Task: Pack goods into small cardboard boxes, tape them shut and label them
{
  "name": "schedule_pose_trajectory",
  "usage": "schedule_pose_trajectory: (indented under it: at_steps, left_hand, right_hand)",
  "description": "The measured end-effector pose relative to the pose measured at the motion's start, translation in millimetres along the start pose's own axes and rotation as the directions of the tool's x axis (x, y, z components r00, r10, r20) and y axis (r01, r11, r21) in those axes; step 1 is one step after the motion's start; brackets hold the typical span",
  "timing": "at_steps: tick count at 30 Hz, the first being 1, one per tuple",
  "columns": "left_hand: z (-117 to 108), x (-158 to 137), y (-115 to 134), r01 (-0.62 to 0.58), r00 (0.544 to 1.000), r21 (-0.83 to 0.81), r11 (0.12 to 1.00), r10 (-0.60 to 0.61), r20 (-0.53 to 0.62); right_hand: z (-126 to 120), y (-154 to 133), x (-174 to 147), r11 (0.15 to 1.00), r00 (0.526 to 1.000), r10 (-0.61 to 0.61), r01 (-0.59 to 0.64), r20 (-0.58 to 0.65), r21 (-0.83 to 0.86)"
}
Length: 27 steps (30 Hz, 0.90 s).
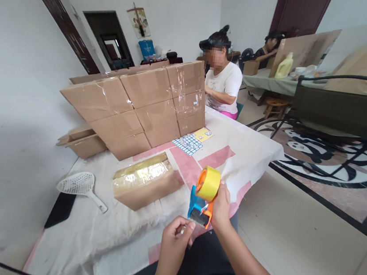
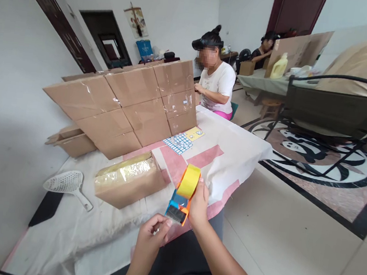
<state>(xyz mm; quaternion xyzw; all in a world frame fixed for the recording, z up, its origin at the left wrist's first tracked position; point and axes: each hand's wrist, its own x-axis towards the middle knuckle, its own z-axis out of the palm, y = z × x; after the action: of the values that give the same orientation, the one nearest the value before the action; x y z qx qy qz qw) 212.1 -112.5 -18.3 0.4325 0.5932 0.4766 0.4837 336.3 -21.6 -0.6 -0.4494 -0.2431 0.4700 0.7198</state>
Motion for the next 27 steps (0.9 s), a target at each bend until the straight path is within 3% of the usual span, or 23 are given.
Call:
schedule_pose_trajectory:
  at_steps: [4,7,13,19,27]
  left_hand:
    - [2.7,-3.8,3.8,-0.02,1.0,-0.008,1.0,0.02,-0.017]
    - [2.8,-6.2,6.3,-0.018,1.0,0.003,1.0,0.018,-0.013]
    - [-4.2,-9.4,11.8,0.046,0.998,-0.002,0.999,-0.046,0.036]
    - [-15.2,-7.2,15.1,0.128,0.984,0.017,0.992,-0.129,0.126]
    - [-14.4,-13.4,18.8,0.074,0.996,0.013,0.997,-0.074,0.047]
  right_hand:
    - [3.3,0.3,-4.6,0.978,0.99,0.137,-0.128,-0.04,0.167]
    - [4.6,-0.4,-5.6,0.966,0.982,0.188,-0.18,-0.026,0.188]
    - [4.0,-3.4,-5.8,0.98,0.991,0.124,-0.116,-0.041,0.159]
    - [5.3,-9.9,-11.8,0.976,0.984,0.177,-0.172,-0.025,0.136]
    - [8.5,-8.3,-9.0,0.993,0.996,0.076,-0.071,-0.056,0.092]
